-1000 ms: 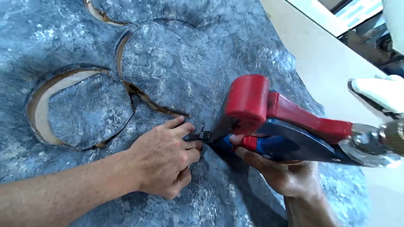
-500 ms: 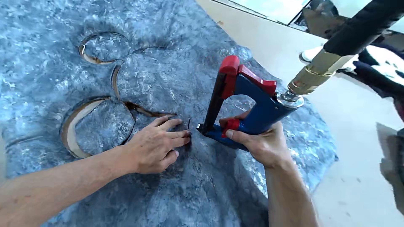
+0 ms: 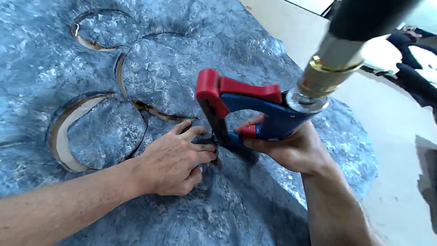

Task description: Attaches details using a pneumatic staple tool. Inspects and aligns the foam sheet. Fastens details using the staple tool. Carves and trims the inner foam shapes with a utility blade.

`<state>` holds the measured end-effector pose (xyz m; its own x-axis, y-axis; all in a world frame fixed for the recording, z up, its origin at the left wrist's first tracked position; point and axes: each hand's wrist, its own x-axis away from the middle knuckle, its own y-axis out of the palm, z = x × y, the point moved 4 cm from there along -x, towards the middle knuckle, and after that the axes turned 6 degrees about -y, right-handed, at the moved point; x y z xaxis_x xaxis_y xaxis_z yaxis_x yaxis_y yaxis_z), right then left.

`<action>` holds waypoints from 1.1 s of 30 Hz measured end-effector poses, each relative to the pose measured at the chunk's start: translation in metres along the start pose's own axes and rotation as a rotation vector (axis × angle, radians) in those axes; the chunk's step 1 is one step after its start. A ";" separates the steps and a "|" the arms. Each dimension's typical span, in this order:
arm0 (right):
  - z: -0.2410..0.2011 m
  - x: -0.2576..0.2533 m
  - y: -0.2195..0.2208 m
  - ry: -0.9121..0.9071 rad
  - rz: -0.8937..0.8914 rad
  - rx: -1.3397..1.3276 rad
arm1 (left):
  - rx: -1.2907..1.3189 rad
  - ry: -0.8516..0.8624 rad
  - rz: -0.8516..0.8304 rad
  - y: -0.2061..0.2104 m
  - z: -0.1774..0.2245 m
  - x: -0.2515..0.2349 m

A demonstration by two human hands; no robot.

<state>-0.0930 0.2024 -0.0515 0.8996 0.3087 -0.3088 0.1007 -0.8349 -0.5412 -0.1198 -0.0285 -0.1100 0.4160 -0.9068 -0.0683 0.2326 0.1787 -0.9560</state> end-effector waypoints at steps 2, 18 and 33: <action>0.004 0.000 0.000 0.005 0.010 -0.015 | 0.017 -0.001 -0.002 0.000 0.001 -0.001; 0.015 0.021 0.010 0.053 0.138 -0.164 | 0.082 0.030 0.103 0.006 -0.002 0.002; 0.008 0.030 0.007 0.071 0.106 -0.060 | 0.111 0.034 0.097 0.004 0.001 0.001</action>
<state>-0.0687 0.2098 -0.0708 0.9343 0.1861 -0.3040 0.0269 -0.8873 -0.4603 -0.1175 -0.0284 -0.1138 0.4117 -0.8952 -0.1705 0.2890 0.3056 -0.9072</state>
